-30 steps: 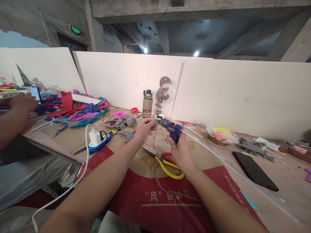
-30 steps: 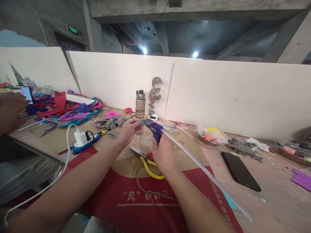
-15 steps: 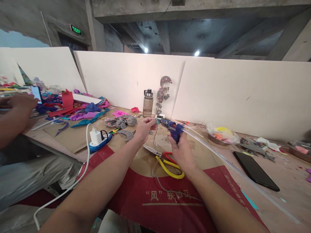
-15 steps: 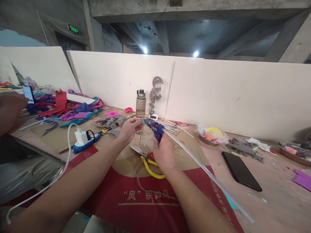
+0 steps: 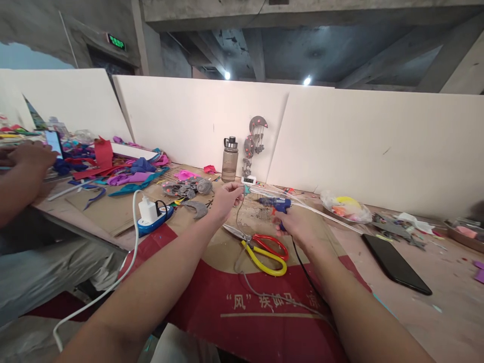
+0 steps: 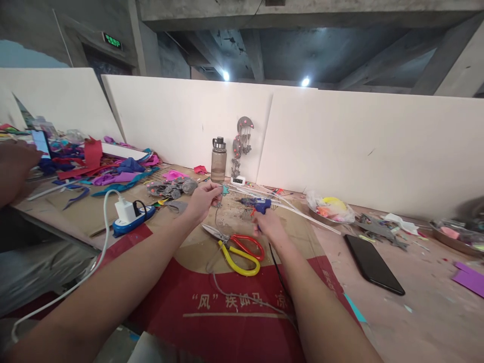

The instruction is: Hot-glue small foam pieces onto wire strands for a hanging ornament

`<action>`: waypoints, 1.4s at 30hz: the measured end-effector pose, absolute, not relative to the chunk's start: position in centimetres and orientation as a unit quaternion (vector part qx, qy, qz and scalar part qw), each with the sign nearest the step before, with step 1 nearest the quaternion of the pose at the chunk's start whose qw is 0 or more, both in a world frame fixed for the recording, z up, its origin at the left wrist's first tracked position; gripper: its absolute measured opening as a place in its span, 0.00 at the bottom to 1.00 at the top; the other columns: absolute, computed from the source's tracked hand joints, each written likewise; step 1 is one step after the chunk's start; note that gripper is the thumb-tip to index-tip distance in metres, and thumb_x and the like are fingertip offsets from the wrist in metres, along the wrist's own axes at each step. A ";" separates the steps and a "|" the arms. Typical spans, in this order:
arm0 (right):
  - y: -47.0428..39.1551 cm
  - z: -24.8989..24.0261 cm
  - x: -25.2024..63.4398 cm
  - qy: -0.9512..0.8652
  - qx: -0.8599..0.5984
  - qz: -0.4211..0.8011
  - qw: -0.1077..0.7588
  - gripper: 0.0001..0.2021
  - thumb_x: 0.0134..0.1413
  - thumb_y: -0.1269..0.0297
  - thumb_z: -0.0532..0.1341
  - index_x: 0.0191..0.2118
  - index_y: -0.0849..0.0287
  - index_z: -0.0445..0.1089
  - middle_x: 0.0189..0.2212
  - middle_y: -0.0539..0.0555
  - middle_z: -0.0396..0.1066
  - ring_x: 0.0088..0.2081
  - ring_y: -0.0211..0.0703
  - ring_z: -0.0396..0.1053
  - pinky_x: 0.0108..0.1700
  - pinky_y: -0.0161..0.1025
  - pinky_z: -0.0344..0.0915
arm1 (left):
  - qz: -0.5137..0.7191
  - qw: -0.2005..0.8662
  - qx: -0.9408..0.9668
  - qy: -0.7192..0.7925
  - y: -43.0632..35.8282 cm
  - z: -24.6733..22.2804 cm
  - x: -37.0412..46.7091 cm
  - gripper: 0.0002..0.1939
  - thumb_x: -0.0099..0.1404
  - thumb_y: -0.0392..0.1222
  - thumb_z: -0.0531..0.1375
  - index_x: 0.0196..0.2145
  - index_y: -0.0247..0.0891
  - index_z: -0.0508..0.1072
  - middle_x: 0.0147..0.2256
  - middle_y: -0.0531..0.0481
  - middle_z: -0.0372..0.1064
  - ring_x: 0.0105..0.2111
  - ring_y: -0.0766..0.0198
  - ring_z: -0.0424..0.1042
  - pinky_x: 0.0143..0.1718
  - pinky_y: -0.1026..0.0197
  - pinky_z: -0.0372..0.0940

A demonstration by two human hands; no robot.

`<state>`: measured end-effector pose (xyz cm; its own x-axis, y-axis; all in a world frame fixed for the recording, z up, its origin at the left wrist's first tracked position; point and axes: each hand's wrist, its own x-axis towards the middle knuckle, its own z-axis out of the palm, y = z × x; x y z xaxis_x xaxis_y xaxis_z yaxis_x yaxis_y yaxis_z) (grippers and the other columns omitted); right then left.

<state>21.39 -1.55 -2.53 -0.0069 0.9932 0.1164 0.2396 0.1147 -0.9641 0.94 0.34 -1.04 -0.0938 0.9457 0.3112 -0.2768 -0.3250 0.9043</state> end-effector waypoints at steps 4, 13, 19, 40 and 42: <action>-0.8 -3.3 22.8 -0.677 -0.579 0.216 0.399 0.14 0.41 0.61 0.65 0.17 0.53 0.57 0.12 0.50 0.61 0.19 0.44 0.64 0.26 0.43 0.63 | 0.634 0.349 0.578 0.376 -0.1 -1.2 1.5 0.07 0.54 0.43 0.63 0.25 0.36 0.71 0.19 0.55 0.63 0.19 0.72 0.56 0.21 0.66 0.51; -3.4 -2.1 17.3 -0.641 -0.477 0.241 0.552 0.10 0.48 0.57 0.58 0.33 0.55 0.58 0.31 0.52 0.68 0.34 0.43 0.67 0.42 0.45 0.66 | 0.610 0.054 0.702 0.364 -1.5 -0.8 1.8 0.04 0.54 0.32 0.61 0.26 0.39 0.73 0.32 0.48 0.68 0.32 0.63 0.65 0.38 0.62 0.59; -4.4 -1.8 14.8 -0.490 -0.356 0.519 0.604 0.17 0.43 0.60 0.62 0.37 0.53 0.53 0.26 0.43 0.64 0.25 0.34 0.63 0.32 0.36 0.65 | 0.600 0.098 0.704 0.368 -2.0 -1.0 2.4 0.05 0.51 0.30 0.61 0.25 0.39 0.72 0.27 0.51 0.66 0.28 0.65 0.63 0.36 0.63 0.57; -3.3 -2.4 16.3 -0.588 -0.474 0.285 0.591 0.14 0.47 0.51 0.60 0.26 0.57 0.66 0.19 0.47 0.64 0.23 0.37 0.57 0.26 0.35 0.54 | 0.598 0.383 0.617 0.338 -0.8 -2.2 3.1 0.05 0.55 0.40 0.61 0.27 0.35 0.72 0.20 0.55 0.64 0.20 0.71 0.61 0.24 0.66 0.58; -3.3 -2.4 16.4 -0.587 -0.482 0.276 0.589 0.14 0.47 0.50 0.60 0.26 0.58 0.66 0.19 0.47 0.64 0.23 0.37 0.57 0.26 0.35 0.54 | 0.593 0.389 0.620 0.336 -0.8 -2.2 3.1 0.05 0.55 0.40 0.61 0.27 0.36 0.72 0.20 0.55 0.64 0.20 0.71 0.61 0.23 0.66 0.58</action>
